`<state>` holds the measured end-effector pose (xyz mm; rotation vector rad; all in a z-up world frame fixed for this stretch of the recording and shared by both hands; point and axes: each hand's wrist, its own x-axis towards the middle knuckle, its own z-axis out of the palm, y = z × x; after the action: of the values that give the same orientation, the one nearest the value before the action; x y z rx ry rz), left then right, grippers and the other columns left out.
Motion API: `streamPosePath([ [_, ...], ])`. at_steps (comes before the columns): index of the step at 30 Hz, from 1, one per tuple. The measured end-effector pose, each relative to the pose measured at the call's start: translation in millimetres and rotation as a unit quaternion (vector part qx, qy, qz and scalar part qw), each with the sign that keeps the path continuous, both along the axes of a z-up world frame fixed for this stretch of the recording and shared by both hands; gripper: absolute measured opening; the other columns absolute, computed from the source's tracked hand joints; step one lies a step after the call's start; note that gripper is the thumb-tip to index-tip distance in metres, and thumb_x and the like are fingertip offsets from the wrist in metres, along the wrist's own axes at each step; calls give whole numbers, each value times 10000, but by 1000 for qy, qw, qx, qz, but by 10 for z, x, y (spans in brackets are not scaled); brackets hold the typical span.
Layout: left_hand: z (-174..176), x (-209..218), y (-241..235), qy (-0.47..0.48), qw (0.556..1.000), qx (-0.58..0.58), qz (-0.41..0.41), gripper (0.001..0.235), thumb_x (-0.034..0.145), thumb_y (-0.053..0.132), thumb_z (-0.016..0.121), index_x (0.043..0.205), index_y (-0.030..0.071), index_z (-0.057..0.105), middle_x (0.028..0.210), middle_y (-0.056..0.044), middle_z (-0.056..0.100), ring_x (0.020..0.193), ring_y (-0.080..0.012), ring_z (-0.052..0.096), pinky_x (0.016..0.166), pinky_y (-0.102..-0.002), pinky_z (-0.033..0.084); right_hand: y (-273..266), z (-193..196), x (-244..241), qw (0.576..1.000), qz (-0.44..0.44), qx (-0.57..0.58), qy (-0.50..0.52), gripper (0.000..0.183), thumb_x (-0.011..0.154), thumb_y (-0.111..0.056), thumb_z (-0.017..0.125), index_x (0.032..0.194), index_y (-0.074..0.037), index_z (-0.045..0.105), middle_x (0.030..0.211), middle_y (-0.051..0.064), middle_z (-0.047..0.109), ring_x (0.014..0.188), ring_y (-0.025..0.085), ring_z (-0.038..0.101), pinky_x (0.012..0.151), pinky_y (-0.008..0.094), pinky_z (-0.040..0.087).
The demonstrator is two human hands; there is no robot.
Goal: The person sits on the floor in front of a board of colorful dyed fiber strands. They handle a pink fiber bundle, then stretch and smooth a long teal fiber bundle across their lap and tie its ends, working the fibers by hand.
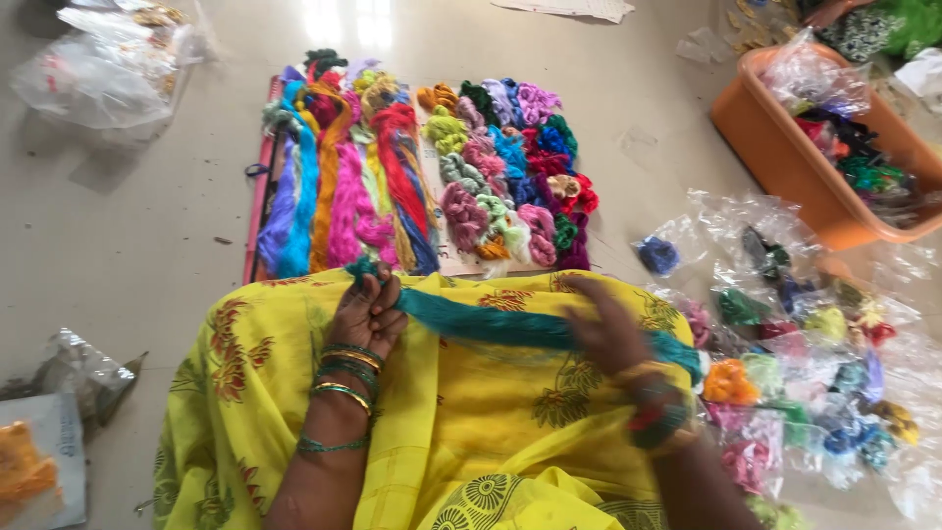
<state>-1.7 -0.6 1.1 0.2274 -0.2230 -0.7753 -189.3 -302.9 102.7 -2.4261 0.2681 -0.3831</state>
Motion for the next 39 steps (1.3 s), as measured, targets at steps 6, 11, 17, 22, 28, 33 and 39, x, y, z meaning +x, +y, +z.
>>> streamPosePath([
  [6,109,-78,97,2,1000,-1,1,269,1042,351,609,1111,95,561,723,40,389,489,-41,280,457,-217,251,1618,352,896,972,160,73,154,677,854,-53,669,1496,-126,466,960,175,691,848,279,668,797,400,554],
  [11,-16,-5,157,6,995,-75,58,244,1083,332,600,1128,97,558,730,40,391,504,-43,286,456,-213,246,782,-154,733,971,180,131,88,418,806,35,588,1213,-49,639,923,87,705,821,185,665,751,355,558],
  [17,-10,55,120,19,995,-72,62,219,1080,320,592,1107,103,577,737,39,392,502,-45,280,464,-216,241,-1251,81,-515,977,-35,54,202,347,877,-67,597,1208,-82,698,928,102,691,784,214,641,718,387,557],
  [22,13,17,-2,-4,999,30,9,218,1047,295,612,1127,92,610,731,34,395,507,-49,283,478,-221,245,-2241,89,-1424,946,-74,-134,285,381,891,-173,650,1270,-146,679,1108,118,727,997,292,715,878,427,570],
  [28,-66,39,1,-2,999,45,-15,200,1045,273,622,1136,96,640,748,28,411,515,-51,297,472,-215,252,-1262,123,-1093,925,-127,-272,233,681,782,-293,754,1414,-136,555,1328,215,612,1214,399,595,995,489,484],
  [33,10,2,36,-2,1000,28,15,214,1030,287,641,1116,97,595,731,25,411,494,-62,298,456,-226,262,608,262,-296,996,0,86,21,486,904,-124,689,1368,-59,559,1237,145,612,1079,278,628,949,386,508],
  [39,13,-1,101,12,999,28,39,244,1042,300,649,1115,79,576,739,27,403,509,-50,295,466,-215,257,27,-240,-635,982,-157,-107,-10,295,943,-169,649,1232,-114,672,1128,141,697,1066,332,630,989,465,472],
])
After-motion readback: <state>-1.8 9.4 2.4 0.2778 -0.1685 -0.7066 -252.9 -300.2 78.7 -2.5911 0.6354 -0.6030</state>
